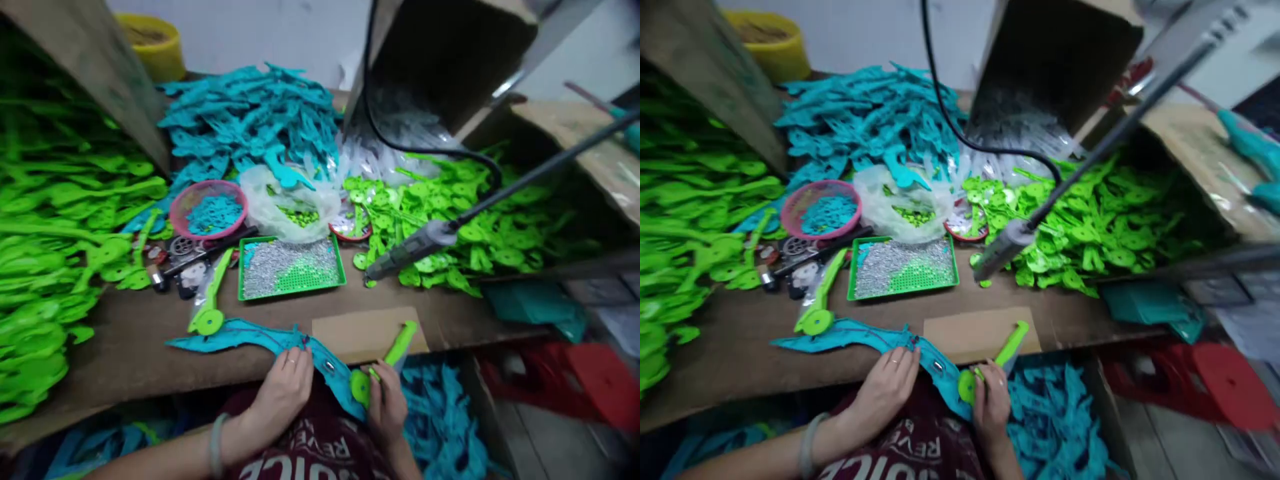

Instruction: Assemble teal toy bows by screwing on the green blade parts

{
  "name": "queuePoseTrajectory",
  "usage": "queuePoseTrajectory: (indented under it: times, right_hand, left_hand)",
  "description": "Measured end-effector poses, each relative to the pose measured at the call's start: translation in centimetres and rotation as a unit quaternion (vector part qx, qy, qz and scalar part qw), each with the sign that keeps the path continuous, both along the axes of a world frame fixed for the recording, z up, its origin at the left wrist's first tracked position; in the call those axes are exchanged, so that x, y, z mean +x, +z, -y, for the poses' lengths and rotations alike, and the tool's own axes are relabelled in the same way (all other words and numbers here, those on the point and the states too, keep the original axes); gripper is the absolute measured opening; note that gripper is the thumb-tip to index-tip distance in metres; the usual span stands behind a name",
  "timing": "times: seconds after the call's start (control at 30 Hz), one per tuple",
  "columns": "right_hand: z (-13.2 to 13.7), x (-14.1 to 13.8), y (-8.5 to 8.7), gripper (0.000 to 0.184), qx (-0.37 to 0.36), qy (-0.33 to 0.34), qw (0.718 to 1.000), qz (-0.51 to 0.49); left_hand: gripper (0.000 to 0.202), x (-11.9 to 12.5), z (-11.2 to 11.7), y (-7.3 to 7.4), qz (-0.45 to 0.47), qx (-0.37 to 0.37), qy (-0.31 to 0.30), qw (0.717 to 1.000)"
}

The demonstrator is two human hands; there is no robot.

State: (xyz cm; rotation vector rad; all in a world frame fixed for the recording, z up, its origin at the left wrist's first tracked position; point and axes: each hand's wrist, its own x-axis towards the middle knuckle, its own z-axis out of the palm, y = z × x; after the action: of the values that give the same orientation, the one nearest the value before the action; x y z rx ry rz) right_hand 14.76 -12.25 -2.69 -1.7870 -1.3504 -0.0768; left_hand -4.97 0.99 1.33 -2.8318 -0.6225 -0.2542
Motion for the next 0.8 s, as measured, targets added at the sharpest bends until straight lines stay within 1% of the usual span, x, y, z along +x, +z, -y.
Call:
queuePoseTrajectory:
  times: [0.07,0.17,0.23,0.3,0.33,0.4,0.43,0.5,0.53,0.6,0.63,0.67,0.7,0.73,0.77,0.8]
  right_hand:
    - [-1.6,-0.4,0.5,0.018,-0.028,0.010,0.998,-0.050]
    - [-3.3,0.7,0.7,0.021,-0.087,-0.021,0.990,-0.107]
    - [-3.1,1.9,0.5,0.026,-0.092,-0.068,0.983,-0.145]
    - [-2.1,2.7,0.5,0.034,-0.067,-0.144,0.971,-0.181]
    - [-1.3,2.9,0.6,0.036,-0.047,-0.188,0.960,-0.202]
    - [0.3,3.1,0.7,0.035,-0.007,-0.264,0.931,-0.253]
    - [0.9,3.1,0.7,0.033,0.003,-0.281,0.917,-0.284]
    - [1.9,3.0,0.6,0.032,-0.005,-0.279,0.884,-0.375]
    - [2.1,2.7,0.6,0.033,-0.022,-0.275,0.850,-0.448]
    - [2.3,1.8,1.0,0.035,-0.059,-0.264,0.761,-0.590]
    - [2.2,1.3,1.4,0.036,-0.072,-0.254,0.718,-0.644]
    - [2.0,0.7,2.0,0.037,-0.080,-0.240,0.690,-0.678]
    - [1.8,0.3,2.6,0.038,-0.084,-0.223,0.684,-0.690]
    - [1.5,-0.1,3.2,0.039,-0.084,-0.208,0.687,-0.691]
    - [1.2,-0.4,3.7,0.039,-0.087,-0.196,0.693,-0.688]
    - [0.9,-0.5,4.2,0.040,-0.090,-0.189,0.701,-0.682]
  left_hand:
    - [0.040,-1.1,-0.7,0.7,-0.006,-0.010,-0.005,1.000]
    - [0.038,-1.9,-2.0,1.2,-0.004,-0.013,-0.031,0.999]
    - [0.037,-1.9,-2.3,1.4,-0.006,-0.008,-0.042,0.999]
    - [0.037,-1.5,-2.0,1.6,-0.015,-0.011,-0.035,0.999]
    - [0.036,-1.3,-1.6,1.8,-0.021,-0.017,-0.027,0.999]
    - [0.034,-0.7,-0.7,2.0,-0.031,-0.034,-0.011,0.999]
    - [0.032,-0.5,-0.3,2.1,-0.034,-0.042,-0.005,0.999]
    - [0.028,-0.1,0.1,2.2,-0.041,-0.048,0.006,0.998]
    - [0.026,-0.1,0.1,2.4,-0.044,-0.049,0.009,0.998]
    - [0.025,-0.6,-0.4,2.9,-0.026,-0.061,0.004,0.998]
    - [0.025,-1.1,-0.9,3.4,0.001,-0.075,-0.002,0.997]
    - [0.026,-1.9,-1.6,3.8,0.035,-0.092,-0.002,0.995]
    - [0.028,-2.9,-2.7,4.3,0.073,-0.105,0.012,0.992]
    - [0.031,-4.1,-4.0,4.8,0.107,-0.111,0.044,0.987]
    - [0.033,-5.4,-5.5,5.1,0.131,-0.107,0.099,0.981]
    - [0.035,-6.8,-7.1,5.2,0.143,-0.092,0.167,0.971]
